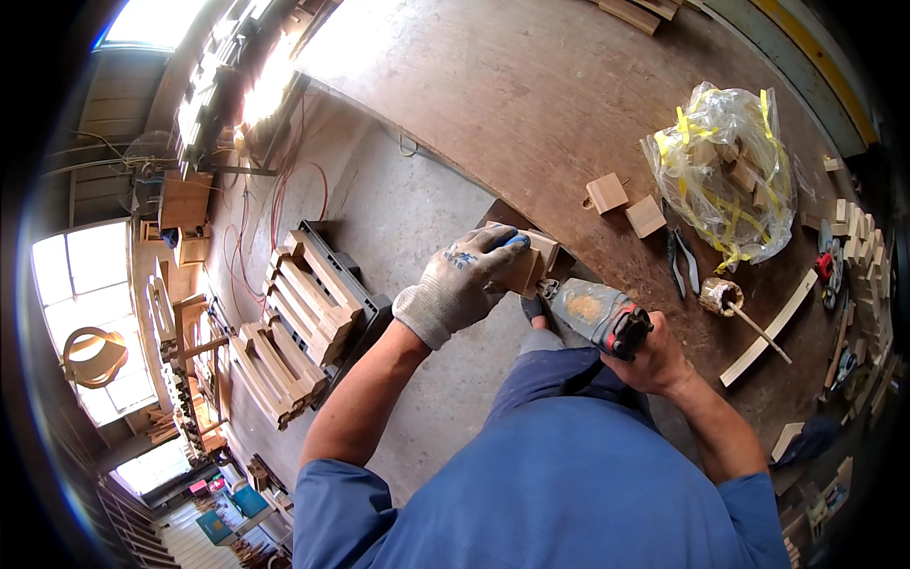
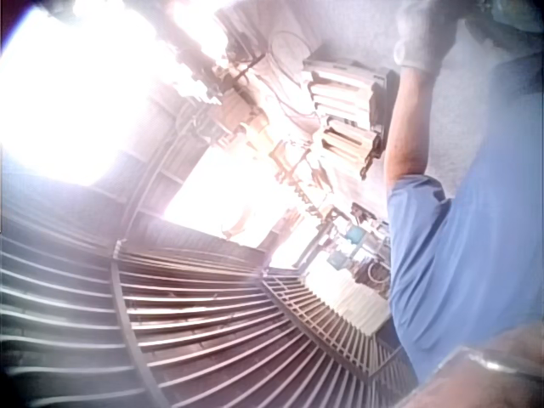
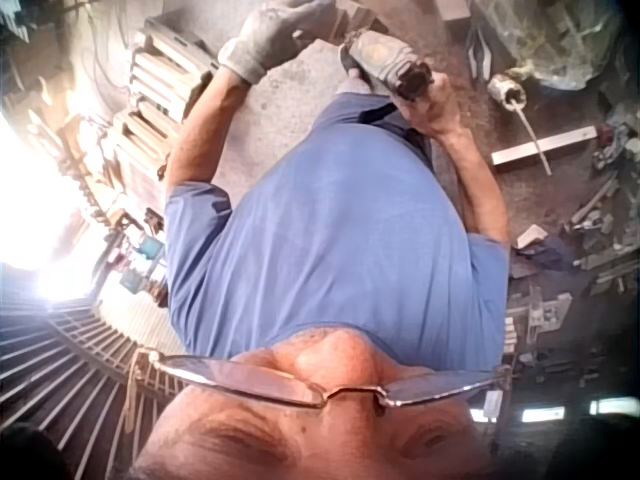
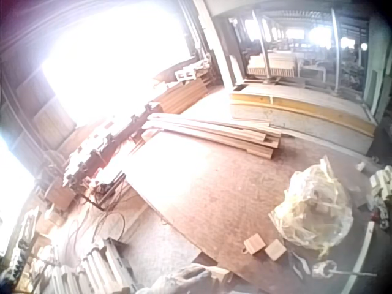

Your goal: The person applies glue to small wooden blocks and joins them with thin wooden strips using a nail gun. The process is repeated for multiple blocks, with each assembly placed on the workbench after completion.

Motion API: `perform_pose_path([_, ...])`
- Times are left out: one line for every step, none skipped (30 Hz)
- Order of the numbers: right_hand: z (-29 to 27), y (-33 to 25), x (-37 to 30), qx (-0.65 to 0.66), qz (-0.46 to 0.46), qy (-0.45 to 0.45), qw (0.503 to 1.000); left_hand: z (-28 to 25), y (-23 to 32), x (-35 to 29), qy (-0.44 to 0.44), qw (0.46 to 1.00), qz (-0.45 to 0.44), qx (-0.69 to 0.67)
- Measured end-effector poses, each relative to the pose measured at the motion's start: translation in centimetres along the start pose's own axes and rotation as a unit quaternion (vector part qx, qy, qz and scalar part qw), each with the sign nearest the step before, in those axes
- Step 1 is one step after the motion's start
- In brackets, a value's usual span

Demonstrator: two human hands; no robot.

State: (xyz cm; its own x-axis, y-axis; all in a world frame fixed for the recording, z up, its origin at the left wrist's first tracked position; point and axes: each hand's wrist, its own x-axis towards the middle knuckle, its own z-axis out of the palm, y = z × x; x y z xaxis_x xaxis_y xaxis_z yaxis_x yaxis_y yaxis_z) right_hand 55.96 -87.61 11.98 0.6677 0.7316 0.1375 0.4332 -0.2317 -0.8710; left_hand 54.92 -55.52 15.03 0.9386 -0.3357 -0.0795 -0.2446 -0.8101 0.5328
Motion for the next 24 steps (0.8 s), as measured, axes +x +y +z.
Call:
perform_pose_path([0.03, 0.06, -0.01, -0.005, -0.002, -0.003, 1.0, -0.03, 0.04, -0.04, 0.001, 1.0, -0.001, 0.001])
perform_pose_path([0.02, 0.01, 0.03, -0.004, 0.0, -0.003, 1.0, 0.01, -0.01, -0.03, 0.001, 1.0, 0.0, 0.001])
perform_pose_path([0.01, -0.1, 0.13, -0.003, 0.003, -0.004, 1.0, 0.05, -0.07, -0.03, 0.002, 1.0, 0.001, 0.0])
perform_pose_path([0.03, -0.18, 0.2, -0.002, 0.006, -0.004, 1.0, 0.08, -0.12, -0.02, 0.002, 1.0, 0.002, 0.0])
perform_pose_path([0.07, -0.22, 0.25, 0.004, 0.007, -0.002, 1.0, 0.06, -0.11, -0.01, 0.002, 1.0, 0.002, 0.0])
perform_pose_path([0.11, -0.25, 0.29, 0.009, 0.009, 0.001, 1.0, 0.05, -0.08, 0.01, 0.003, 1.0, 0.001, -0.001])
perform_pose_path([0.13, -0.27, 0.32, 0.014, 0.01, 0.003, 1.0, 0.03, -0.06, 0.02, 0.003, 1.0, 0.001, -0.001])
perform_pose_path([0.14, -0.25, 0.33, 0.012, 0.008, 0.003, 1.0, 0.04, -0.07, 0.02, 0.002, 1.0, 0.001, -0.001])
perform_pose_path([0.15, -0.24, 0.34, 0.009, 0.006, 0.002, 1.0, 0.05, -0.08, 0.02, 0.002, 1.0, 0.0, 0.0])
perform_pose_path([0.16, -0.22, 0.35, 0.006, 0.004, 0.002, 1.0, 0.06, -0.09, 0.03, 0.001, 1.0, -0.001, 0.0])
perform_pose_path([0.14, -0.21, 0.36, 0.004, 0.002, 0.0, 1.0, 0.08, -0.11, 0.0, 0.002, 1.0, -0.001, 0.004])
perform_pose_path([0.1, -0.19, 0.35, 0.001, 0.001, -0.001, 1.0, 0.13, -0.14, -0.03, 0.003, 1.0, -0.001, 0.007])
perform_pose_path([0.07, -0.2, 0.36, -0.002, -0.001, -0.002, 1.0, 0.15, -0.16, -0.04, 0.003, 1.0, -0.001, 0.011])
perform_pose_path([0.05, -0.23, 0.37, -0.002, 0.0, -0.002, 1.0, 0.15, -0.15, -0.04, 0.002, 1.0, -0.002, 0.01])
perform_pose_path([0.01, -0.29, 0.4, -0.003, 0.001, -0.001, 1.0, 0.14, -0.14, -0.03, 0.001, 1.0, -0.002, 0.009])
perform_pose_path([-0.03, -0.35, 0.42, -0.004, 0.002, -0.001, 1.0, 0.12, -0.12, -0.02, 0.0, 1.0, -0.003, 0.009])
perform_pose_path([-0.07, -0.4, 0.44, -0.004, 0.0, -0.001, 1.0, 0.08, -0.07, 0.01, 0.0, 1.0, -0.003, 0.008])
perform_pose_path([-0.11, -0.45, 0.47, -0.004, -0.002, 0.0, 1.0, 0.02, 0.0, 0.05, 0.0, 1.0, -0.003, 0.007])
perform_pose_path([-0.12, -0.47, 0.47, -0.005, -0.004, 0.0, 1.0, -0.01, 0.04, 0.08, 0.0, 1.0, -0.003, 0.007])
perform_pose_path([-0.15, -0.42, 0.42, -0.008, -0.006, -0.004, 1.0, -0.03, 0.03, 0.07, 0.002, 1.0, 0.001, 0.006])
perform_pose_path([-0.19, -0.29, 0.29, -0.011, -0.009, -0.008, 1.0, -0.04, 0.0, 0.07, 0.005, 1.0, 0.004, 0.005])
perform_pose_path([-0.23, -0.14, 0.13, -0.015, -0.012, -0.012, 1.0, -0.06, 0.0, 0.07, 0.007, 1.0, 0.008, 0.004])
perform_pose_path([-0.23, 0.01, -0.08, -0.005, -0.002, -0.005, 1.0, -0.07, 0.02, 0.1, 0.005, 1.0, 0.007, 0.001])
perform_pose_path([-0.19, 0.15, -0.42, 0.005, 0.007, 0.002, 1.0, -0.09, 0.07, 0.13, 0.004, 1.0, 0.006, -0.001])
